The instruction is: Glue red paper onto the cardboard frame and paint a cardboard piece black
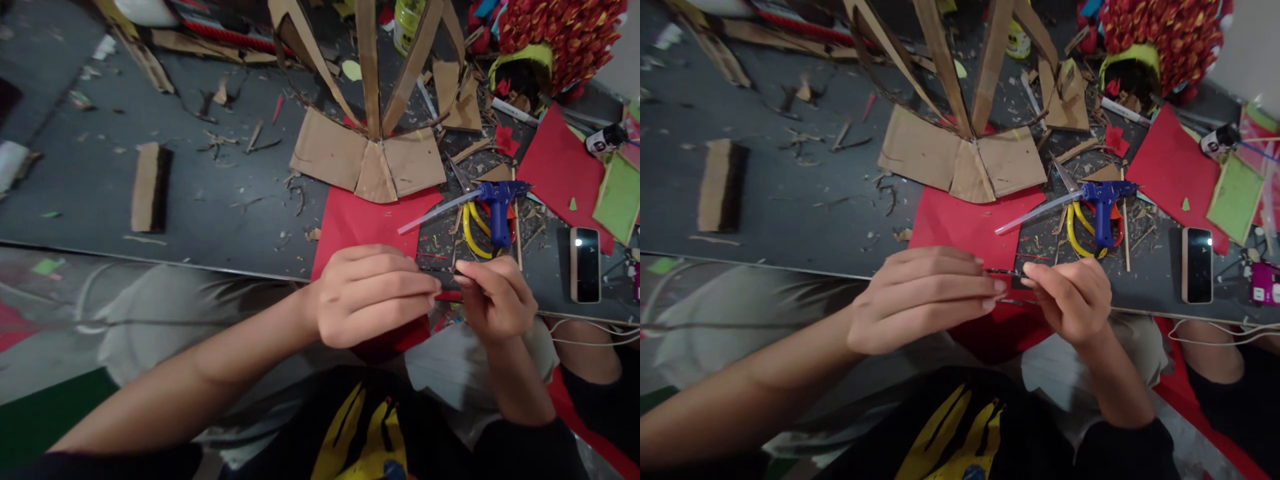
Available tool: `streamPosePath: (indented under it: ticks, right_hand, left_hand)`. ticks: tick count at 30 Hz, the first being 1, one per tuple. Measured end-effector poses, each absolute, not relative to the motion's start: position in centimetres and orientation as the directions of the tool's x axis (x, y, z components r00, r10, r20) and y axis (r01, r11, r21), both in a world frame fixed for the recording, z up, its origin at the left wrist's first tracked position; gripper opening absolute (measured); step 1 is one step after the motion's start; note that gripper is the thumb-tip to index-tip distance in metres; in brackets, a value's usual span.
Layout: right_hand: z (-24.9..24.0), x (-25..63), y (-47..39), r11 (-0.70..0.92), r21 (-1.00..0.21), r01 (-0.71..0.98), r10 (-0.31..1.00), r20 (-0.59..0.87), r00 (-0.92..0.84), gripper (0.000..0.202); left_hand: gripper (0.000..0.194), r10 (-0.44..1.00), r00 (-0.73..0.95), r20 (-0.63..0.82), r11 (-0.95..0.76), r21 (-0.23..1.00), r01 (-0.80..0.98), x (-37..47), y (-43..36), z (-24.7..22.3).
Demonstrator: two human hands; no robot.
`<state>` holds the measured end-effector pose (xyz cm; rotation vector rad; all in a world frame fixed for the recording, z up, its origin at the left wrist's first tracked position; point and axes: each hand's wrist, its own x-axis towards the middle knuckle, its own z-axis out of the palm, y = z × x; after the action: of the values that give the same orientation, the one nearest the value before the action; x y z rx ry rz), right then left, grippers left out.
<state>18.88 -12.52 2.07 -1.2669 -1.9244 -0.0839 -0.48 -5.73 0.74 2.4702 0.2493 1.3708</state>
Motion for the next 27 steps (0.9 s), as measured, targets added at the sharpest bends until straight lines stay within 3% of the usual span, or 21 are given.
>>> streamPosePath:
  ticks: [2, 10, 20, 27]
  right_hand:
    - [2.1, 18.9, -12.5, 0.496, -0.360, 0.791, 0.735, 0.658, -0.161, 0.018]
    - [2.1, 19.2, -12.3, 0.541, -0.265, 0.799, 0.718, 0.641, -0.273, 0.018]
    - [2.4, 19.9, -12.1, 0.599, -0.159, 0.785, 0.704, 0.571, -0.422, 0.016]
    - [2.3, 20.2, -11.9, 0.627, -0.111, 0.771, 0.697, 0.521, -0.492, 0.021]
  left_hand:
    - [0.016, 0.303, 0.533, 0.790, -0.924, 0.380, -0.038, -0.5, -5.9, 0.8]
    - [0.005, 0.562, 0.519, 0.645, -0.783, 0.616, 0.083, 0.6, -5.3, 1.6]
    - [0.004, 0.626, 0.695, 0.354, -0.526, 0.850, 0.040, 0.0, -4.5, 2.2]
    - [0.013, 0.575, 0.778, 0.254, -0.513, 0.853, 0.101, -0.3, -4.2, 2.2]
